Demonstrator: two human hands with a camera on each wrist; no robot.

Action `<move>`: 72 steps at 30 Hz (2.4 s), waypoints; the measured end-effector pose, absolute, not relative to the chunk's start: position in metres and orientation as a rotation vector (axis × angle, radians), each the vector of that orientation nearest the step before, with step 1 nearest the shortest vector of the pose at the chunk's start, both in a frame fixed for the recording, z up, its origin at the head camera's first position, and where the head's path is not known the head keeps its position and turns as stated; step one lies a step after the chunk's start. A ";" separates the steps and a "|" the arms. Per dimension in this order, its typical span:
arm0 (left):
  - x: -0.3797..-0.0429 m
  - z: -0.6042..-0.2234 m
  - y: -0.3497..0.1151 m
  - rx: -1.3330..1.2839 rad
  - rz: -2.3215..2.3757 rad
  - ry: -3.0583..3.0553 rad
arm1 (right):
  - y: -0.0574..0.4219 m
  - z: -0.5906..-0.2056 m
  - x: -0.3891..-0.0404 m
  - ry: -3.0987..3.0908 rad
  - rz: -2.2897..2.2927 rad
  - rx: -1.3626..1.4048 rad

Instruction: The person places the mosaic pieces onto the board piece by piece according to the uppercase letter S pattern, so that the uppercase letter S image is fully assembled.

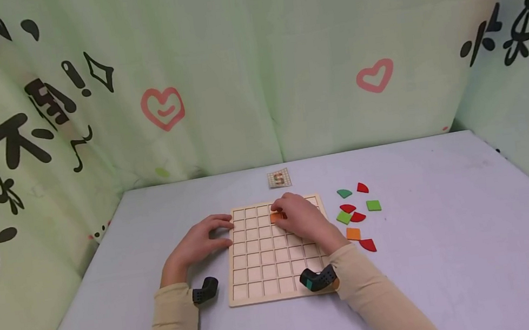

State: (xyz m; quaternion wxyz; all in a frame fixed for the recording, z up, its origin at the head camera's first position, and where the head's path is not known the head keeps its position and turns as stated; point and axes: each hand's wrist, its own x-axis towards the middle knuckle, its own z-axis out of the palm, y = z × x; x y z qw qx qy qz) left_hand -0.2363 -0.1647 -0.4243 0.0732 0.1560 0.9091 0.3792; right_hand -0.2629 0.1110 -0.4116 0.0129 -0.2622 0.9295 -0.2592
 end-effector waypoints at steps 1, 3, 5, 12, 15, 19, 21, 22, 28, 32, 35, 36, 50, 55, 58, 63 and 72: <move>-0.236 -0.424 -0.165 0.467 1.141 2.728 | 0.111 -0.412 -0.263 2.902 -0.803 -0.816; -0.236 -0.424 -0.164 0.473 1.139 2.733 | 0.112 -0.412 -0.262 2.911 -0.795 -0.821; -0.236 -0.424 -0.164 0.472 1.143 2.732 | 0.113 -0.411 -0.262 2.911 -0.795 -0.829; -0.236 -0.424 -0.163 0.461 1.132 2.736 | 0.114 -0.411 -0.261 2.903 -0.795 -0.858; -0.237 -0.424 -0.162 0.449 1.130 2.738 | 0.115 -0.411 -0.261 2.902 -0.799 -0.859; -0.237 -0.424 -0.162 0.450 1.131 2.740 | 0.114 -0.412 -0.261 2.903 -0.799 -0.852; -0.237 -0.424 -0.162 0.461 1.125 2.746 | 0.114 -0.412 -0.261 2.902 -0.797 -0.849; -0.237 -0.425 -0.163 0.466 1.123 2.750 | 0.114 -0.412 -0.261 2.902 -0.796 -0.847; -0.237 -0.425 -0.161 0.448 1.119 2.753 | 0.125 -0.402 -0.264 2.878 -0.873 -0.747; -0.237 -0.424 -0.161 0.473 1.108 2.753 | 0.147 -0.395 -0.270 2.905 -0.894 -0.683; -0.237 -0.423 -0.161 0.478 1.104 2.752 | 0.168 -0.390 -0.272 2.934 -0.895 -0.658; -0.236 -0.423 -0.161 0.466 1.108 2.745 | 0.175 -0.389 -0.273 2.941 -0.895 -0.632; -0.237 -0.421 -0.162 0.451 1.098 2.750 | 0.260 -0.388 -0.278 2.926 -0.786 -0.084; -0.237 -0.422 -0.162 0.446 1.106 2.746 | 0.275 -0.393 -0.278 2.883 -0.739 0.031; -0.237 -0.423 -0.162 0.456 1.099 2.753 | 0.278 -0.395 -0.277 2.878 -0.708 0.037; -0.237 -0.424 -0.161 0.445 1.101 2.751 | 0.277 -0.399 -0.280 2.909 -0.701 -0.016; -0.236 -0.424 -0.163 0.442 1.114 2.744 | 0.271 -0.407 -0.290 2.953 -0.712 -0.090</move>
